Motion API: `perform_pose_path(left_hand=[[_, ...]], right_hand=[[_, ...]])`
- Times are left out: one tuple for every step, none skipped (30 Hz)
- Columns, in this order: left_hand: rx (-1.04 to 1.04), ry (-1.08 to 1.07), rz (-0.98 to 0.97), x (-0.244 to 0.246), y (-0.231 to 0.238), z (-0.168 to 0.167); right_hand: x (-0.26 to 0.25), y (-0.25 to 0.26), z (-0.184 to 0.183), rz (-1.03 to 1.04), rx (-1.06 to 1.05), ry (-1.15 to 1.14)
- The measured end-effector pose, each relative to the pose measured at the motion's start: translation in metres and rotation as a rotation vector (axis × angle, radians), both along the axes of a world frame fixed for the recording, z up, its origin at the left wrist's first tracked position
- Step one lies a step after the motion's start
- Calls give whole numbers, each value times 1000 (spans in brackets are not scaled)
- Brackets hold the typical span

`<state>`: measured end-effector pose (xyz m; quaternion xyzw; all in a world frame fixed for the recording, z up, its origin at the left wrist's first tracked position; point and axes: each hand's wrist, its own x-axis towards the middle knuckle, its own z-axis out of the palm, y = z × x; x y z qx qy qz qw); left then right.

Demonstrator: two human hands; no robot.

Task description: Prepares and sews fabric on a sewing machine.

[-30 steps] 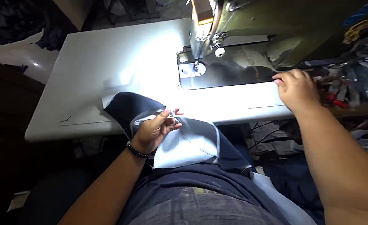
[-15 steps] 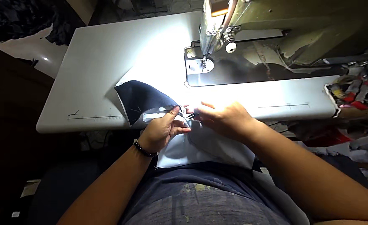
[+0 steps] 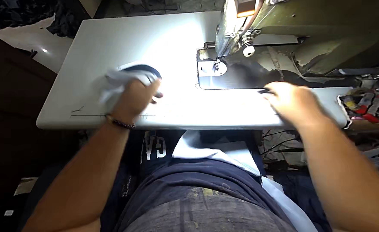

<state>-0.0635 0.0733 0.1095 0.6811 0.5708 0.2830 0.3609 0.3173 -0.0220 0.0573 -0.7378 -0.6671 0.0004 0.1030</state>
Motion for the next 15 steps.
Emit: perform_pose_path(left_hand=[[163, 187, 62, -5, 13, 14], [253, 369, 84, -4, 19, 29], [262, 548, 49, 4, 18, 41], [209, 719, -31, 15, 14, 44], [134, 851, -136, 27, 7, 37], [66, 921, -254, 35, 0, 26], [6, 939, -373, 38, -7, 15], [-44, 921, -457, 36, -13, 7], [-104, 886, -509, 28, -18, 1], [-132, 816, -537, 15, -21, -6], [-124, 708, -541, -2, -25, -13], [-74, 580, -521, -18, -29, -20], [-5, 450, -481, -30, -36, -29], [58, 333, -440, -35, -44, -37], [120, 236, -418, -34, -51, -45]], right_hand=[[20, 0, -1, -107, 22, 1], [27, -1, 3, -157, 62, 14], [18, -1, 9, -134, 123, 29], [-5, -3, 14, -44, 194, 50], [-34, -4, 15, 91, 269, 102], [-64, -5, 12, 242, 345, 152], [-89, -6, 10, 363, 377, 193], [-105, -5, 8, 441, 402, 210], [-112, -2, 5, 479, 414, 227], [-110, 4, 1, 497, 417, 256], [-105, 11, -3, 501, 411, 283], [-101, 18, -6, 507, 401, 305], [-100, 25, -10, 530, 391, 325], [-103, 30, -13, 574, 366, 352], [-110, 35, -16, 623, 325, 374]])
